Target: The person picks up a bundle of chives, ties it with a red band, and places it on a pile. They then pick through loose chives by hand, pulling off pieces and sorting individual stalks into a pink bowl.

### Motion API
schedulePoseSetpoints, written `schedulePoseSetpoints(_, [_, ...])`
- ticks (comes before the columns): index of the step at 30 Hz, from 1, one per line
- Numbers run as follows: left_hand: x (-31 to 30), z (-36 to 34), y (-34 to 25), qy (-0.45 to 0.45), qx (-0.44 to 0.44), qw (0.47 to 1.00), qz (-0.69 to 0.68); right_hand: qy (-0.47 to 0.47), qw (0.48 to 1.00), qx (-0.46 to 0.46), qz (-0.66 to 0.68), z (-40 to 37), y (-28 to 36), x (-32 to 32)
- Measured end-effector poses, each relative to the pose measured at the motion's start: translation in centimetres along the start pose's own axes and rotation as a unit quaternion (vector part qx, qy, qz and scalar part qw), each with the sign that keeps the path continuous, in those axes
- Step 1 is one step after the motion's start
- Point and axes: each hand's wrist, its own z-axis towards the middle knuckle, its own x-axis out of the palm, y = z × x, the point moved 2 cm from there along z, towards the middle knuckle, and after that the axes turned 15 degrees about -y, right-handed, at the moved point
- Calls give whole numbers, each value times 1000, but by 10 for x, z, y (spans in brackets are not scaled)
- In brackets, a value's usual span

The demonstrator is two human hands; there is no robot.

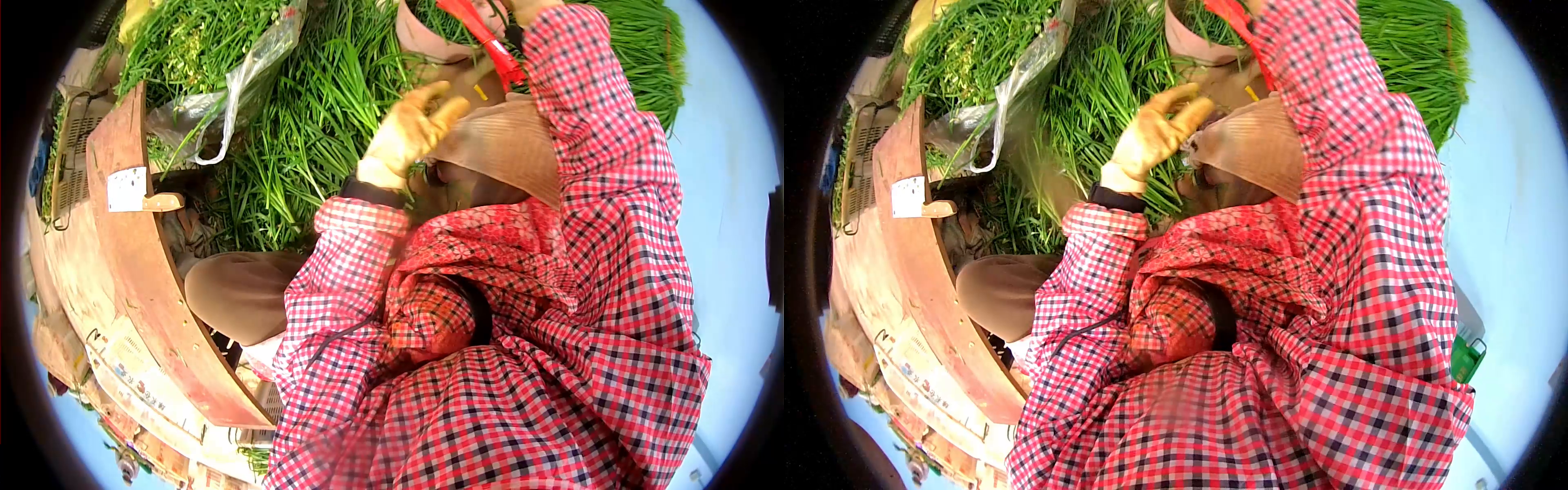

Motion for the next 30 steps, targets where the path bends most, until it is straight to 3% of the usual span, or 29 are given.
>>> schedulePoseSetpoints(1, [10, -3, -1, 0, 82, 996, 29, 0, 977, -85, -197, -17, 3, -16])
schedulePoseSetpoints(2, [20, -6, -2, -6, 161, 985, 56, -3, 910, -168, -380, -28, -8, -21])
schedulePoseSetpoints(3, [27, -9, -15, 21, 106, 992, 60, -3, 801, -236, -551, -40, -5, -32])
schedulePoseSetpoints(4, [33, -13, -25, 48, 51, 995, 66, -2, 655, -292, -697, -50, 0, -38])
schedulePoseSetpoints(5, [36, -19, -26, -1, 11, 998, 58, -74, 907, -60, -411, -70, 17, -37])
schedulePoseSetpoints(6, [31, -25, -32, -19, -42, 999, -3, -131, 974, 179, -39, -101, 36, -22])
schedulePoseSetpoints(8, [25, -35, -40, -23, -60, 998, 5, -298, 931, 191, -90, -147, 48, 3])
schedulePoseSetpoints(9, [27, -38, -34, -46, -66, 997, 21, -327, 918, 131, -183, -168, 30, 17])
schedulePoseSetpoints(11, [33, -42, -33, -163, 54, 982, 82, -345, 838, -31, -421, -202, 30, 33])
schedulePoseSetpoints(12, [32, -45, -35, -222, 114, 962, 112, -331, 755, -132, -550, -219, 38, 41])
schedulePoseSetpoints(14, [20, -53, -68, -235, 268, 916, 187, -381, 703, -71, -596, -245, 37, 49])
schedulePoseSetpoints(15, [16, -58, -81, -222, 275, 914, 200, -425, 764, 37, -484, -256, 36, 55])
schedulePoseSetpoints(16, [16, -60, -87, -211, 279, 912, 215, -389, 710, -52, -584, -261, 28, 63])
schedulePoseSetpoints(18, [30, -63, -69, -130, 322, 850, 396, -489, 745, 56, -450, -267, 18, 79])
schedulePoseSetpoints(20, [36, -62, -68, -146, 275, 871, 380, -479, 739, 82, -466, -259, 21, 83])
schedulePoseSetpoints(21, [35, -61, -66, -154, 291, 862, 385, -472, 735, 97, -476, -259, 21, 84])
schedulePoseSetpoints(24, [18, -51, -55, -166, 306, 873, 341, -405, 711, 111, -563, -252, 6, 87])
schedulePoseSetpoints(25, [14, -48, -56, -165, 302, 886, 311, -300, 656, 22, -693, -256, -3, 80])
schedulePoseSetpoints(26, [10, -42, -56, -163, 296, 898, 282, -240, 616, 39, -749, -255, -12, 70])
schedulePoseSetpoints(27, [6, -43, -62, -161, 291, 909, 250, -250, 621, 10, -743, -260, -11, 63])
schedulePoseSetpoints(28, [-1, -52, -89, -131, 143, 948, 254, -260, 624, -23, -737, -259, -9, 54])
schedulePoseSetpoints(29, [3, -56, -91, -145, 250, 913, 289, -331, 681, -26, -653, -261, 4, 52])
schedulePoseSetpoints(30, [12, -64, -89, -151, 354, 866, 320, -292, 626, -4, -723, -268, 19, 45])
